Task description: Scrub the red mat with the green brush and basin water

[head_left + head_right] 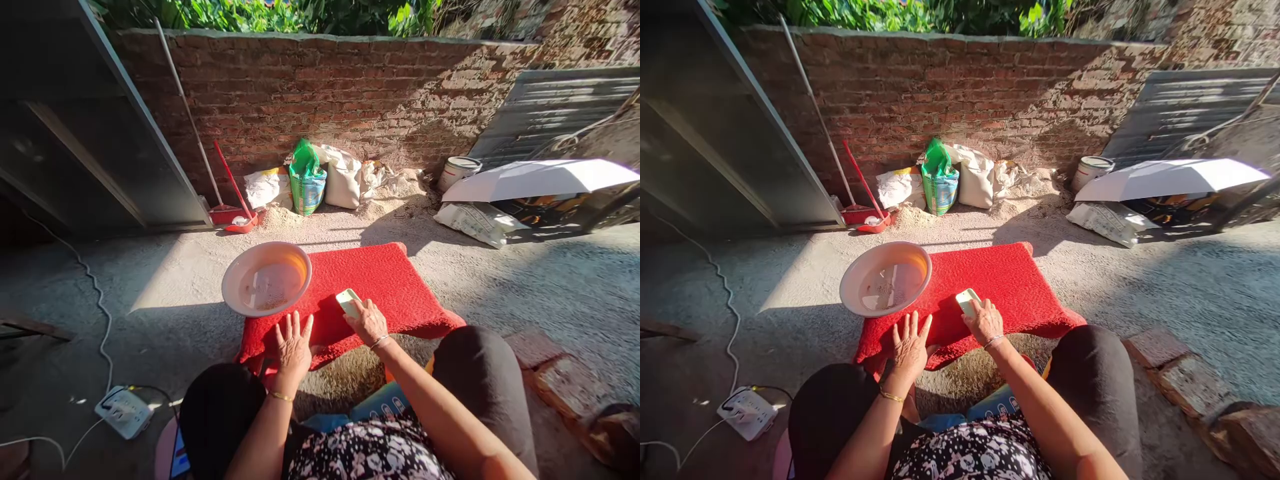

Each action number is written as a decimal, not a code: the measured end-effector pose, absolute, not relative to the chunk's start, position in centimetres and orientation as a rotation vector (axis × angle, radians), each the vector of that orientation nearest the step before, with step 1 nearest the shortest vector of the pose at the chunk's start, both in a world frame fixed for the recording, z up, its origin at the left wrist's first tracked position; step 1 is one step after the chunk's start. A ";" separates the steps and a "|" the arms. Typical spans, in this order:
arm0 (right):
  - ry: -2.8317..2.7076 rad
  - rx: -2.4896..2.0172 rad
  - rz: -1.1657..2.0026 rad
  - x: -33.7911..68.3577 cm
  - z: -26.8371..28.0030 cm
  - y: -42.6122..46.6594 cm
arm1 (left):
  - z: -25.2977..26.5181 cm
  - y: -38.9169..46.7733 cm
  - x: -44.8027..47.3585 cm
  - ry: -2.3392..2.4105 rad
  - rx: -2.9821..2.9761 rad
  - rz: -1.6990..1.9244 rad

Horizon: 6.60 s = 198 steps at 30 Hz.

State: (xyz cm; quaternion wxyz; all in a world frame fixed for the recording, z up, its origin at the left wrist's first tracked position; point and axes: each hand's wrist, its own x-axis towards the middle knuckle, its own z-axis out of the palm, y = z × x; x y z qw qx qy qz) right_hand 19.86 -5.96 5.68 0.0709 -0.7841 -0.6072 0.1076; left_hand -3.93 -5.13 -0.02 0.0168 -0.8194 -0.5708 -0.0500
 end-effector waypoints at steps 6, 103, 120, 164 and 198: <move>-1.265 -2.663 0.282 27.7 7.9 -7.1 | -0.1 -5.1 -3.7 -1.786 -2.518 -0.120; -1.960 -2.148 0.396 17.3 7.6 5.1 | -5.3 -3.3 -0.5 -1.435 -2.561 -0.346; -1.818 -2.281 0.345 19.6 7.7 6.3 | -5.3 -3.4 -0.7 -1.411 -2.601 -0.337; -1.493 -2.526 0.374 25.4 8.0 9.9 | -5.6 -3.8 -0.5 -1.400 -2.503 -0.399; -1.507 -2.438 0.448 23.8 7.9 14.2 | -4.5 -4.7 -0.3 -1.414 -2.552 -0.439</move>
